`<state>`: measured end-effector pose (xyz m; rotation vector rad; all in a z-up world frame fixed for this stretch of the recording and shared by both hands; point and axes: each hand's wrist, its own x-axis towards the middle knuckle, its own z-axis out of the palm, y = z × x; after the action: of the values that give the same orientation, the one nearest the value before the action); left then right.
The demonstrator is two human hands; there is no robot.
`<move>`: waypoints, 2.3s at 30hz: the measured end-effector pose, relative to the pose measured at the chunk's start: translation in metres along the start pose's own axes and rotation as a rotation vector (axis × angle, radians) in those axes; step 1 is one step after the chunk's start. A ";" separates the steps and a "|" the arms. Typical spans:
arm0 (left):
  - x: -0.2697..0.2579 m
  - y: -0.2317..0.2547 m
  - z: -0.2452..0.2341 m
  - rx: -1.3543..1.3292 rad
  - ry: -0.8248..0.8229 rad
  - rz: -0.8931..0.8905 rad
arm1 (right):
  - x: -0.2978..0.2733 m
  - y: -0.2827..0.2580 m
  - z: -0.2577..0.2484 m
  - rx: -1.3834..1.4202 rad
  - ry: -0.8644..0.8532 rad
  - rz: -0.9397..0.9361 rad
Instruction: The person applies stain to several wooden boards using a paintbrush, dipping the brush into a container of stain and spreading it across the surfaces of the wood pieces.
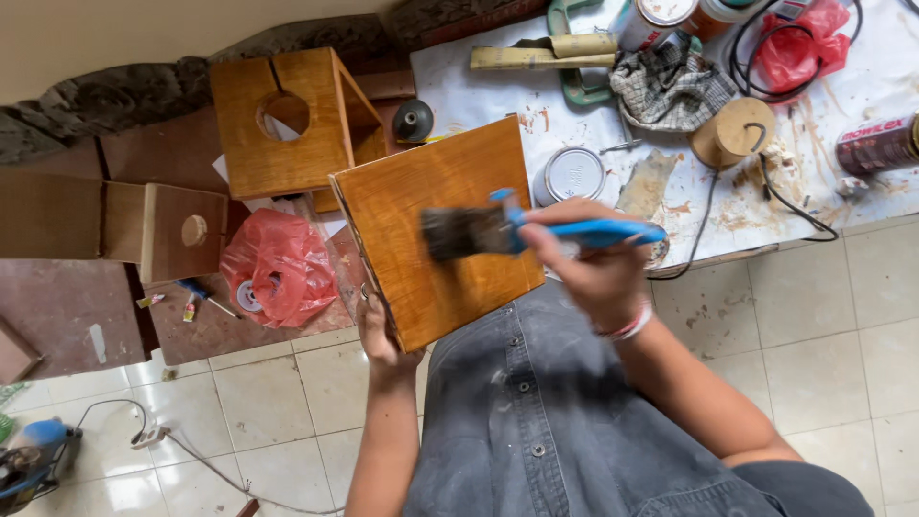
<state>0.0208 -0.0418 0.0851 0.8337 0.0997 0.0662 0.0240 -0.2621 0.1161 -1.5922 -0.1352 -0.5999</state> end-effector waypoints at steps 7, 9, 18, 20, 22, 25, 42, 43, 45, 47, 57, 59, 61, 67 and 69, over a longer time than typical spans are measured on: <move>-0.004 -0.015 -0.057 -0.048 -0.065 0.001 | 0.000 0.035 -0.076 -0.360 0.175 0.093; -0.007 -0.029 -0.081 -0.025 -0.126 -0.050 | -0.005 0.022 -0.069 -0.387 0.209 0.131; 0.005 -0.015 -0.009 -0.032 -0.050 0.083 | -0.009 -0.010 0.007 -0.013 -0.047 0.076; 0.007 0.012 0.010 -0.028 -0.068 0.049 | -0.018 0.019 -0.022 -0.104 0.056 0.163; 0.007 0.014 0.009 -0.036 -0.045 0.063 | -0.019 0.039 -0.061 -0.206 0.073 0.167; 0.010 0.018 0.006 -0.037 -0.022 0.080 | -0.016 0.052 -0.092 -0.305 0.108 0.135; 0.000 0.002 -0.028 -0.041 0.031 0.110 | -0.016 0.039 -0.081 -0.318 0.042 0.138; -0.001 0.003 -0.038 0.062 -0.063 0.142 | -0.015 0.039 -0.091 -0.363 0.103 0.190; 0.001 0.006 -0.044 0.169 -0.155 0.175 | -0.013 0.029 -0.094 -0.405 0.163 0.245; 0.006 0.009 -0.037 0.288 -0.164 0.184 | -0.016 0.009 -0.082 -0.383 0.164 0.186; -0.002 0.006 -0.026 -0.092 0.024 -0.034 | -0.014 -0.028 -0.012 0.003 -0.149 0.242; -0.002 0.012 -0.038 -0.104 0.000 -0.031 | -0.014 0.001 -0.049 -0.179 -0.042 0.235; -0.005 0.014 -0.043 -0.111 -0.015 -0.031 | -0.010 0.028 -0.078 -0.294 -0.024 0.202; -0.007 0.013 -0.033 -0.054 -0.074 -0.038 | 0.002 -0.003 -0.064 -0.291 0.046 0.113; -0.008 0.007 -0.027 0.003 -0.067 -0.028 | 0.002 -0.025 -0.033 -0.254 0.038 0.077</move>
<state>0.0099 -0.0182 0.0732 0.8362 0.0482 0.0116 0.0054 -0.2906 0.1393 -1.8213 0.0321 -0.6046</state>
